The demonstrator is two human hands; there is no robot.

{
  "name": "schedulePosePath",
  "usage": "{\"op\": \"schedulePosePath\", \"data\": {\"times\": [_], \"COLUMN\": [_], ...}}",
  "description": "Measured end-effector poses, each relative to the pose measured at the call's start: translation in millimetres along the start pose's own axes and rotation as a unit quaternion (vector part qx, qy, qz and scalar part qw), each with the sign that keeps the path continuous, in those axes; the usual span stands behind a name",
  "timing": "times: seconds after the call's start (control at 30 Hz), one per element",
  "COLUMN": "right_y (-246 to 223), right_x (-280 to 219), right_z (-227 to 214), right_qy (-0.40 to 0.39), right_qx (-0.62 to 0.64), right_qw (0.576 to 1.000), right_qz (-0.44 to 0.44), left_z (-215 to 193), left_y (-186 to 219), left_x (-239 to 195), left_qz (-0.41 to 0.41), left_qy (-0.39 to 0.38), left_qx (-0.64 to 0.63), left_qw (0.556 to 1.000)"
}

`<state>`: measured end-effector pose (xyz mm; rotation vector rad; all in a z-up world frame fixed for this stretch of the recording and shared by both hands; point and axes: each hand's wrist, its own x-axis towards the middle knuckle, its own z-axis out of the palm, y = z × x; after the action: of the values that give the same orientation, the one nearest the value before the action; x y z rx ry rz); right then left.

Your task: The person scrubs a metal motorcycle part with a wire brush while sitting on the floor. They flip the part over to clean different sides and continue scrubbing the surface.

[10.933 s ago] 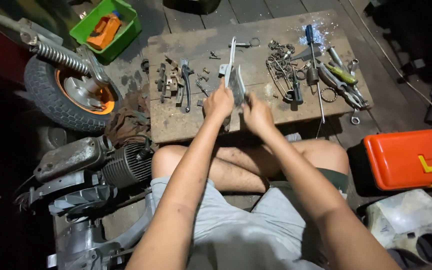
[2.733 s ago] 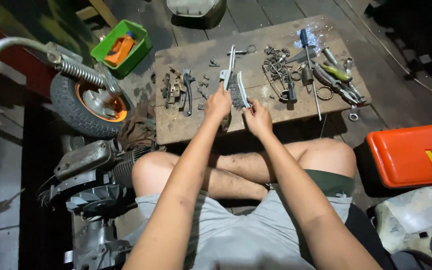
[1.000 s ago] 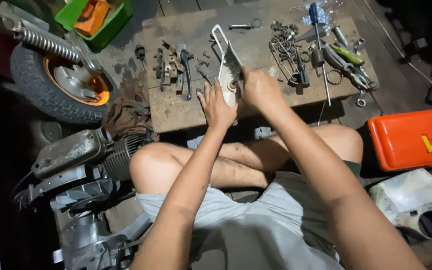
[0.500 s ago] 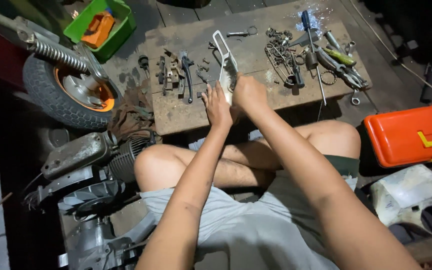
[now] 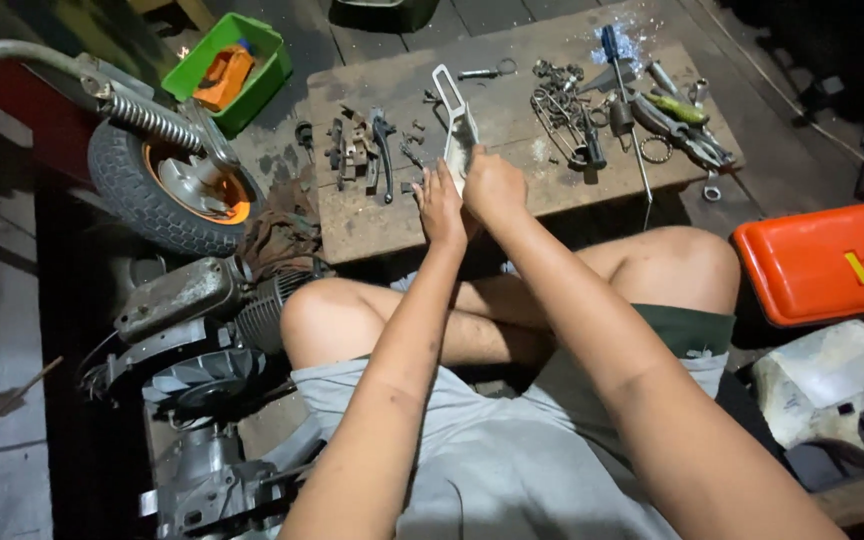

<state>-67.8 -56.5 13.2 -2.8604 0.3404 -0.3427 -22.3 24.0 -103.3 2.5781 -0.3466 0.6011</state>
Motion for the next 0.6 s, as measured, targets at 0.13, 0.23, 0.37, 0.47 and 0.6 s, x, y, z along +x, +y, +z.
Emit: {"op": "schedulePosePath", "data": {"times": [0.13,0.23,0.37,0.47,0.6], "right_y": [-8,1,19,48,79], "right_x": [-4,-10,1,5,8], "right_z": [-7,9,11,21,7], "right_qy": [0.039,0.089,0.084,0.075,0.05], "right_qx": [-0.019,-0.055,-0.019,-0.038,-0.041], "right_qw": [0.999,0.994,0.996,0.995,0.991], "right_qz": [-0.012,-0.014,-0.022,-0.058,-0.114], "left_z": [17,24,26,10,-22], "left_y": [-7,-8,0,12,34], "left_x": [9,4,17,7,11], "left_qz": [0.01,0.031,0.031,0.015,0.013], "left_qy": [0.017,0.008,0.004,-0.02,-0.048], "left_qx": [0.004,0.028,0.047,0.052,0.036], "left_qw": [1.0,0.999,0.998,0.998,0.998]}}
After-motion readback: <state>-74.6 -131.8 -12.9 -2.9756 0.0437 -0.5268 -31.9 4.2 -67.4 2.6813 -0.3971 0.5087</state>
